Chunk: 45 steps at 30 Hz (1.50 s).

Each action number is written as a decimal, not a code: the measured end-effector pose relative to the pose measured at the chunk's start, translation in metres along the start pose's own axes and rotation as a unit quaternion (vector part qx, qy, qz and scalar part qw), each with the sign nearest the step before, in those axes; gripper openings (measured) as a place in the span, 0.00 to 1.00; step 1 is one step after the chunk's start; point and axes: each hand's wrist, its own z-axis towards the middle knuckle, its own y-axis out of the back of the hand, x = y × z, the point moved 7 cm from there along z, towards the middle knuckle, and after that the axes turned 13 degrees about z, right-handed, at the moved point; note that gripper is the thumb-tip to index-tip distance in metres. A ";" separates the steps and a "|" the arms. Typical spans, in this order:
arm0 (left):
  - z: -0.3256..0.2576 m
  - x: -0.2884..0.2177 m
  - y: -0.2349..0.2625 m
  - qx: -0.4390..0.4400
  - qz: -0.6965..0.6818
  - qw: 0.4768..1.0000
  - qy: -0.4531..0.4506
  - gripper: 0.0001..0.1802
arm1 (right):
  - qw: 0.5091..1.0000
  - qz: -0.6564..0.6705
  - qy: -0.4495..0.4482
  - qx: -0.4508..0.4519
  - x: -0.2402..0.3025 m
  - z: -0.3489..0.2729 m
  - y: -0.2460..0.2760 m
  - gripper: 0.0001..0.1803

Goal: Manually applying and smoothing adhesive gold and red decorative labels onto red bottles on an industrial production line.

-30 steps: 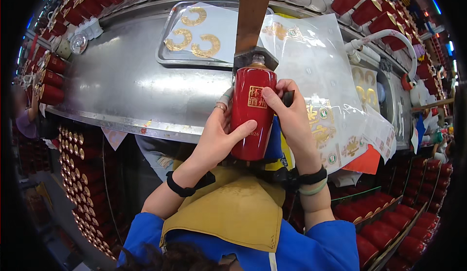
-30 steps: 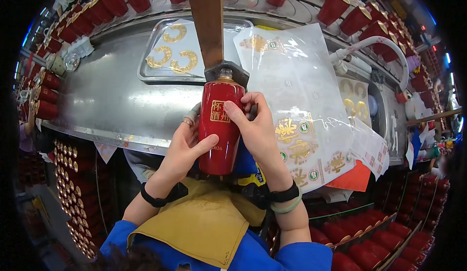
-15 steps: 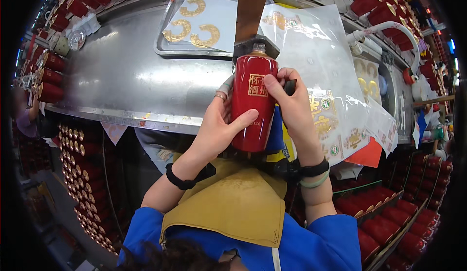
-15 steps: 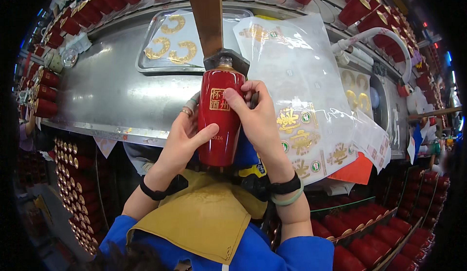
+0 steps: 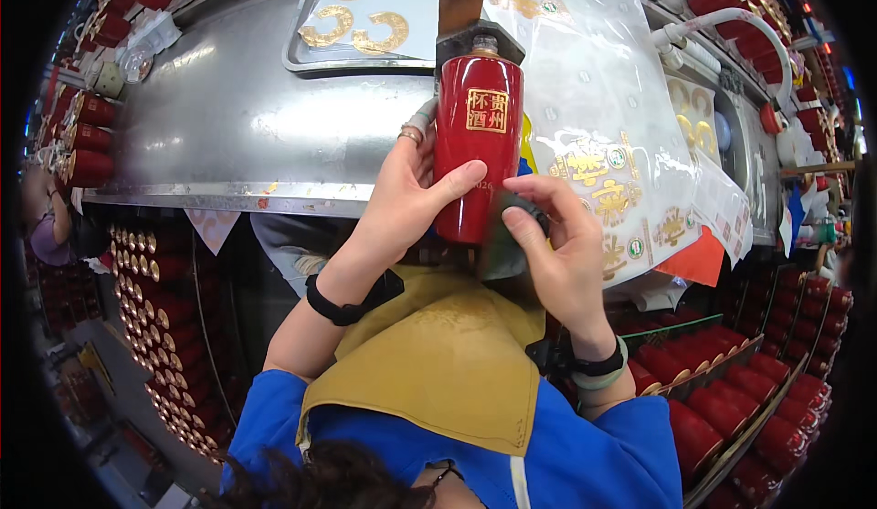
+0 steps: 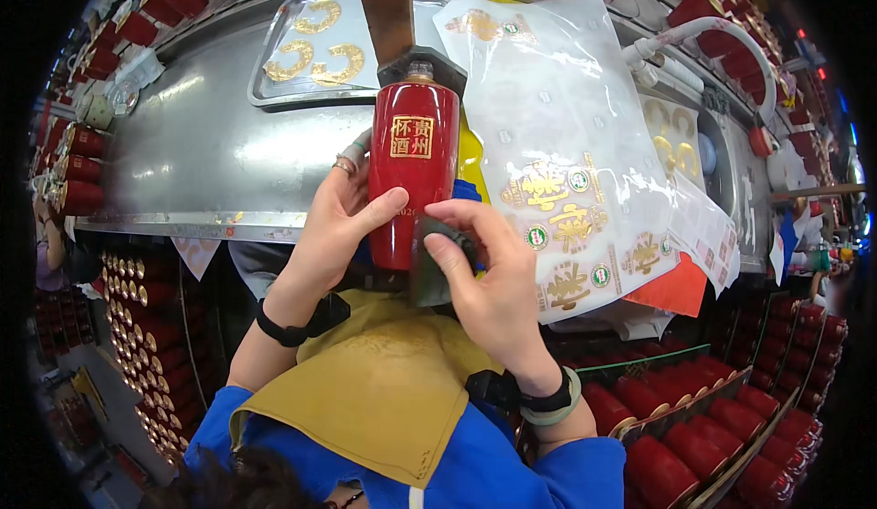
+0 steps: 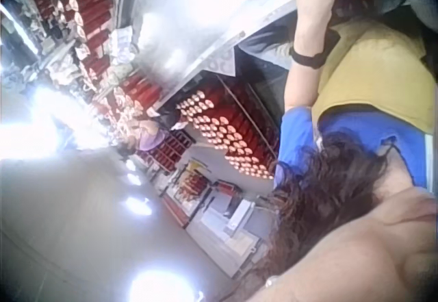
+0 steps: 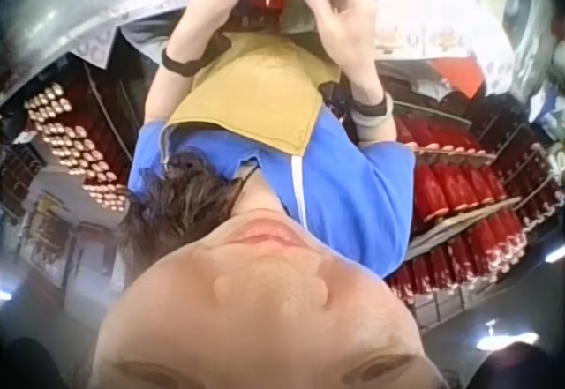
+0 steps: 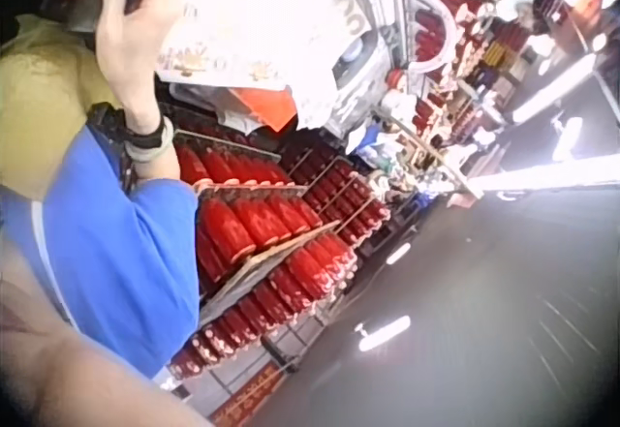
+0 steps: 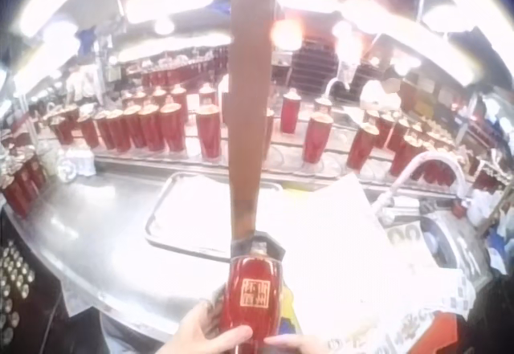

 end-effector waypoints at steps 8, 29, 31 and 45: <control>-0.002 0.000 -0.002 -0.001 -0.003 1.000 -0.006 0.52 | 1.000 0.007 0.013 -0.011 -0.009 -0.006 -0.002 0.12; -0.002 -0.003 -0.002 -0.017 0.015 0.999 -0.031 0.50 | 0.990 -0.115 0.076 -0.038 0.006 -0.004 -0.007 0.11; -0.003 -0.004 -0.003 -0.017 0.018 0.999 -0.035 0.50 | 0.988 -0.122 0.091 -0.035 0.007 -0.004 -0.007 0.11; -0.007 -0.004 -0.005 -0.008 0.000 1.000 -0.021 0.54 | 0.957 -0.169 0.233 -0.028 0.060 0.065 0.026 0.16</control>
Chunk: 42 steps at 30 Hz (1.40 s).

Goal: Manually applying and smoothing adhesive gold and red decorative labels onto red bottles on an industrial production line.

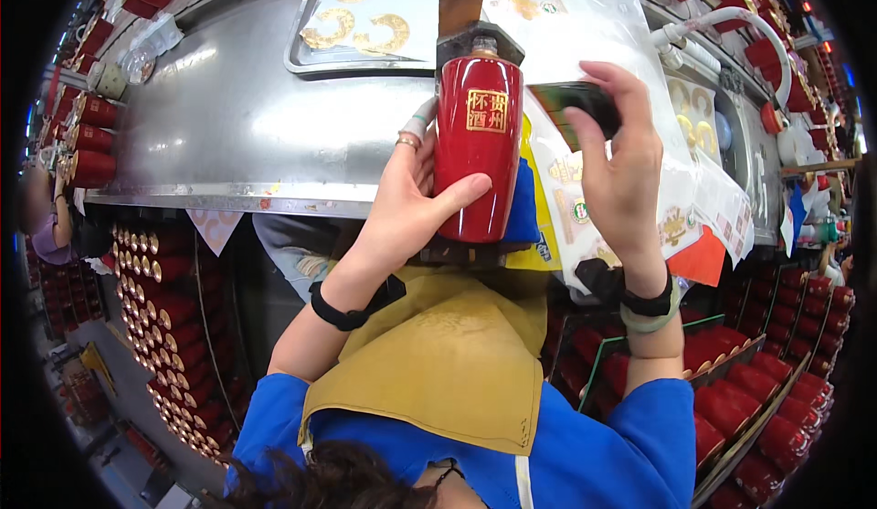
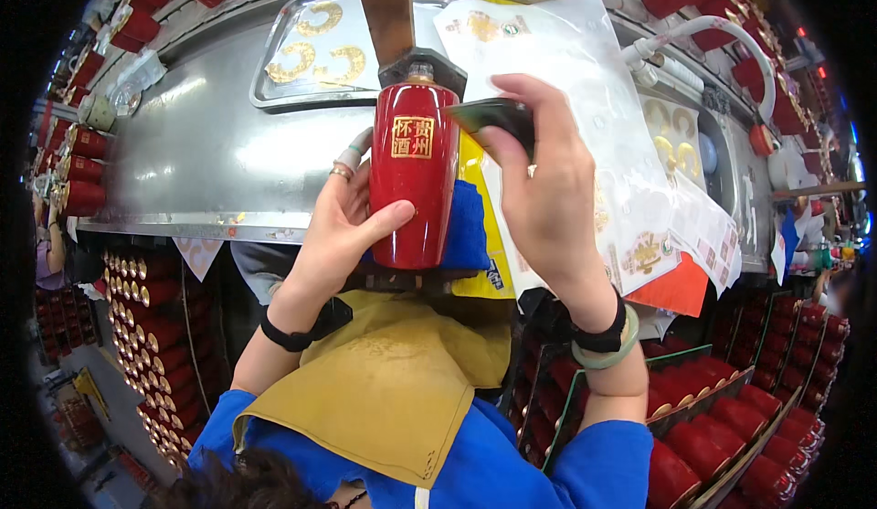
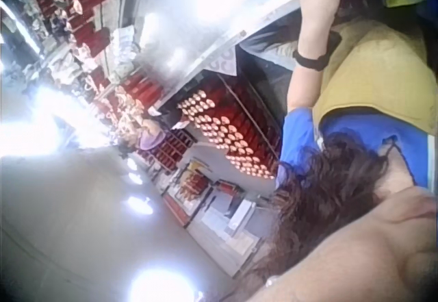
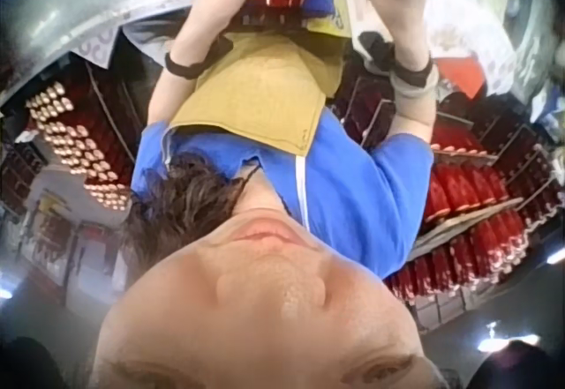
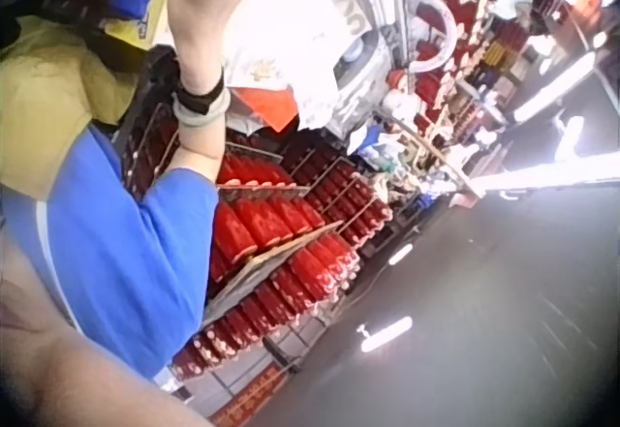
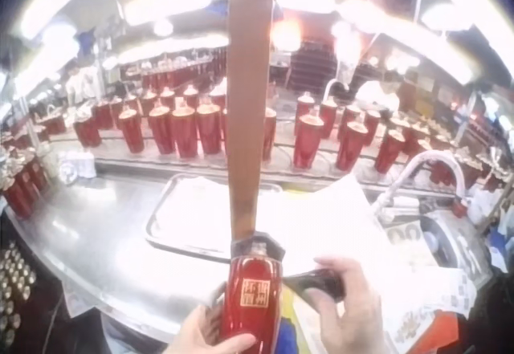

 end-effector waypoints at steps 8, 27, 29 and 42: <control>0.000 0.003 -0.004 -0.019 -0.013 1.000 0.008 0.55 | 0.950 -0.103 0.212 0.207 0.005 0.059 -0.056 0.14; -0.002 0.005 0.019 -0.033 -0.097 0.994 0.033 0.53 | 0.820 -0.247 0.475 0.203 0.021 0.073 -0.062 0.08; -0.005 0.009 0.031 -0.056 -0.119 0.991 0.027 0.51 | 0.835 -0.107 0.475 0.255 -0.006 0.010 -0.055 0.15; -0.008 -0.008 0.039 -0.091 -0.115 0.989 -0.005 0.51 | 0.836 -0.086 0.362 0.404 0.037 -0.012 -0.100 0.08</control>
